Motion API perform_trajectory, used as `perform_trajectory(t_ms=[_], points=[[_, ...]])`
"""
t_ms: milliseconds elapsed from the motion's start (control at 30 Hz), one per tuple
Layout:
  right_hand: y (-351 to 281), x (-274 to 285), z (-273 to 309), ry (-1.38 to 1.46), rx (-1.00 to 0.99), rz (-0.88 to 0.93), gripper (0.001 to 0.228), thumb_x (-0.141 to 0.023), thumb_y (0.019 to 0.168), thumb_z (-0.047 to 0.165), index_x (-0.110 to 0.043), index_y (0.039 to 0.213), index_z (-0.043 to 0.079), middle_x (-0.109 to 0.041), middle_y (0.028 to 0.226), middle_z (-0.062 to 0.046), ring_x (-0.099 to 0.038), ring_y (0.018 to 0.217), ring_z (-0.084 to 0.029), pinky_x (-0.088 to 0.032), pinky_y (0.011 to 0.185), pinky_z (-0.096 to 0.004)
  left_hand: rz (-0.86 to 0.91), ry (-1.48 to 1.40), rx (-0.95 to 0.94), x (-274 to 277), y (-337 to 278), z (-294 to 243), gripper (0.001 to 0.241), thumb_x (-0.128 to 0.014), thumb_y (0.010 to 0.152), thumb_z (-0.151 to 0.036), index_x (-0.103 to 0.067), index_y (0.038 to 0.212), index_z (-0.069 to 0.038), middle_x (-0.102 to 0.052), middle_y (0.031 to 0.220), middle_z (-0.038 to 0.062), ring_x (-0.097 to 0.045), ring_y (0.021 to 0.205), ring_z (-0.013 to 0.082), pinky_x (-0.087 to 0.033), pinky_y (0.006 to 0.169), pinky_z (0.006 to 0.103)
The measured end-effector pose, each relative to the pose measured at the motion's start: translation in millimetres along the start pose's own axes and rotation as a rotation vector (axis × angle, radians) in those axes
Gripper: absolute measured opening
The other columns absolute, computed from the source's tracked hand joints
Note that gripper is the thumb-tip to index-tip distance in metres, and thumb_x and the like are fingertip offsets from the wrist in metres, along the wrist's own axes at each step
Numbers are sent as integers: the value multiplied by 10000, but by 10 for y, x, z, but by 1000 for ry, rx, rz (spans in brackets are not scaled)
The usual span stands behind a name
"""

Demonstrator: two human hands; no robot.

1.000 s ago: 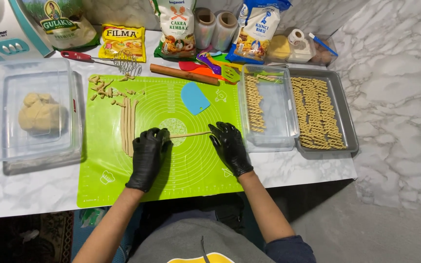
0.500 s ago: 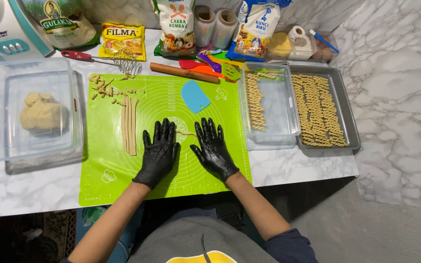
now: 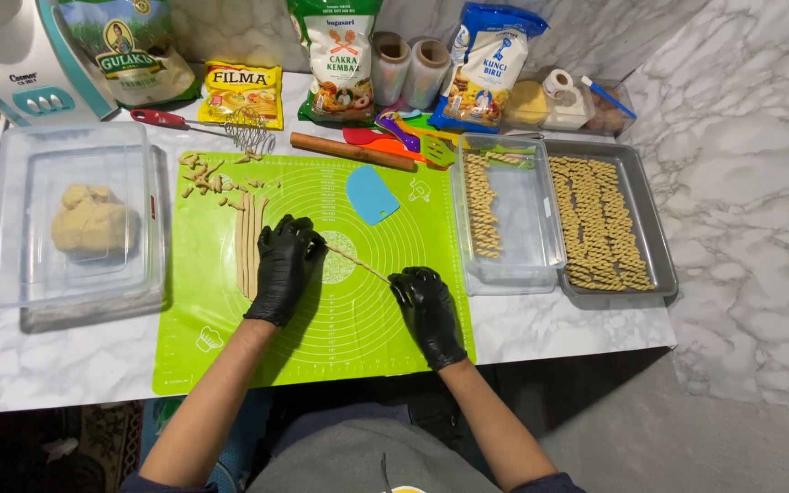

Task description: The person shapes dough into twists on a silicone mat and places them into metal trays.

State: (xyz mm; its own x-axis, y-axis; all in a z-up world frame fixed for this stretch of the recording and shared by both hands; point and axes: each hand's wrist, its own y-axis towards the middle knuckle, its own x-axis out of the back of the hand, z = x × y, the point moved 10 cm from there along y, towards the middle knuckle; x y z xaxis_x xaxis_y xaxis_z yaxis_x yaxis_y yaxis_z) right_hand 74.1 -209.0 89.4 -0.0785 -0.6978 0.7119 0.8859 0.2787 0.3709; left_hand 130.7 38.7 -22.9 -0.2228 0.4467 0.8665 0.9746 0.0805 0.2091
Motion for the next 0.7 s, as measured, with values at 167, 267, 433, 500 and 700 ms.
perform_trajectory(t_ms=[167, 267, 433, 500, 700], points=[[107, -137, -406, -491, 203, -79, 86, -749, 942, 320, -709, 1009, 284, -686, 887, 74, -687, 862, -148, -558, 717, -288, 4, -20, -97, -78, -214, -78, 119, -657, 965, -463, -637, 1037, -371, -651, 1032, -79, -611, 1217, 173, -270, 1216, 518], [253, -72, -461, -543, 216, -103, 85, -722, 953, 281, -700, 1034, 267, -680, 887, 36, -685, 879, -188, -558, 770, -330, 8, 68, -174, 25, -457, -309, 94, -631, 954, -395, -644, 1039, -357, -669, 974, -84, -632, 1143, 138, -308, 1199, 473], [401, -25, 273, -367, 339, -63, 246, -637, 971, 132, -713, 1205, 118, -729, 1023, -121, -702, 1071, -283, -503, 1069, -403, -59, 439, -277, 368, -911, -975, 321, -600, 946, -226, -625, 1265, -253, -733, 1109, 13, -638, 1208, 214, -383, 1166, 464], [341, -341, 457, -439, 418, 71, 482, -526, 1047, 378, -559, 1473, 157, -539, 1496, -175, -433, 1456, -357, -280, 1217, -516, 24, 388, -137, 530, -1002, -1165, 491, -515, 1031, -359, -531, 1458, -117, -631, 1402, 159, -551, 1368, 329, -397, 1136, 460], [76, -718, 444, -539, 336, 316, 617, -407, 1063, 393, -328, 1608, 113, -323, 1650, -207, -281, 1534, -384, -172, 1243, -560, 263, 231, -5, 328, -873, -900, 597, -345, 1073, -425, -301, 1615, -177, -253, 1709, 84, -183, 1574, 337, -109, 1220, 635]])
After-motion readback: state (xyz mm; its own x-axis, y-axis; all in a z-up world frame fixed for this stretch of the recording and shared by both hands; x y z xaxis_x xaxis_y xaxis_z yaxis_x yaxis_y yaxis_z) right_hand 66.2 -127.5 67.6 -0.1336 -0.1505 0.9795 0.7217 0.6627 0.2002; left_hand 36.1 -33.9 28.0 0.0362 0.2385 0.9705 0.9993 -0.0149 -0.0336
